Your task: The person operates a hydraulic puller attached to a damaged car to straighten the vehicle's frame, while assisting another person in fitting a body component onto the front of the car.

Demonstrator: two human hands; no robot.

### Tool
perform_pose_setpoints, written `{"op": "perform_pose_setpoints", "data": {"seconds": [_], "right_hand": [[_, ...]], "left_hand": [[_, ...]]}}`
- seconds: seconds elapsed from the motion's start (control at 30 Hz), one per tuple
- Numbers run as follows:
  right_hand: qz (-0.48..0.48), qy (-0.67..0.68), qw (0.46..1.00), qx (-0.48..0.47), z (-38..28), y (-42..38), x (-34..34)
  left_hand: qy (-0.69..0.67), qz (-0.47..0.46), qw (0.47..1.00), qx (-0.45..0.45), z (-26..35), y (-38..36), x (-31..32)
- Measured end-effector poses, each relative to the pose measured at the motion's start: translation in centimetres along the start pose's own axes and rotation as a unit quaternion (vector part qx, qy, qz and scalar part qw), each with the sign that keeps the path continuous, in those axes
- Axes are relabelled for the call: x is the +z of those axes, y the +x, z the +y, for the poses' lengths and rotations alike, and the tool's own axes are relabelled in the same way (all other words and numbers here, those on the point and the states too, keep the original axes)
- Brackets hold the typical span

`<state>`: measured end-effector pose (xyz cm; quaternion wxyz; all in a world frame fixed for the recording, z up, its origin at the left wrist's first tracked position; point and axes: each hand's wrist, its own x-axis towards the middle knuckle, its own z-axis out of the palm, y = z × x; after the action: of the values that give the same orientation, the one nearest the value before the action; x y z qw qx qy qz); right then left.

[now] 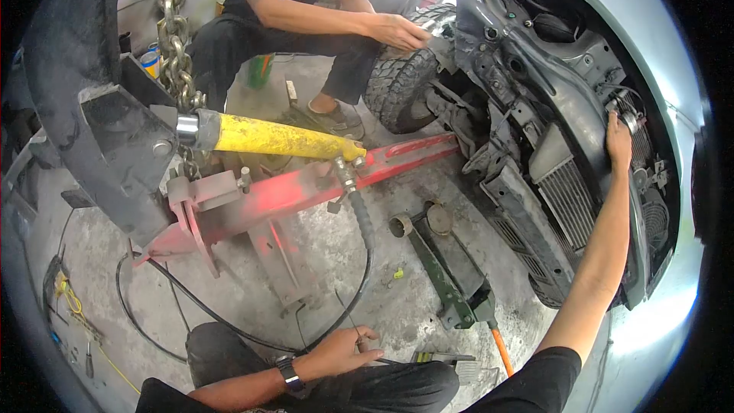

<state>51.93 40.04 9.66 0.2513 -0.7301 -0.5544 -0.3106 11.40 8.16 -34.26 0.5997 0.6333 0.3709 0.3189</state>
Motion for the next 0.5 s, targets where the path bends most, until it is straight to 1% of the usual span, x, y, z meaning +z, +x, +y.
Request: {"op": "perform_pose_setpoints", "data": {"seconds": [0.13, 0.33, 0.5], "right_hand": [[-0.004, 0.000, 1.000, 0.008, -0.01, 0.08, -0.03], [-0.001, -0.009, 1.000, -0.016, -0.11, -0.19, -0.21], [0.002, -0.006, 1.000, -0.017, -0.27, -0.50, -0.33]], "left_hand": [[0.000, -0.001, 1.000, 0.007, -0.28, -0.01, 0.10], [-0.017, -0.011, 1.000, -0.011, 0.42, -0.12, -0.14], [-0.012, -0.017, 1.000, -0.019, 0.47, -0.07, -0.15]]}}
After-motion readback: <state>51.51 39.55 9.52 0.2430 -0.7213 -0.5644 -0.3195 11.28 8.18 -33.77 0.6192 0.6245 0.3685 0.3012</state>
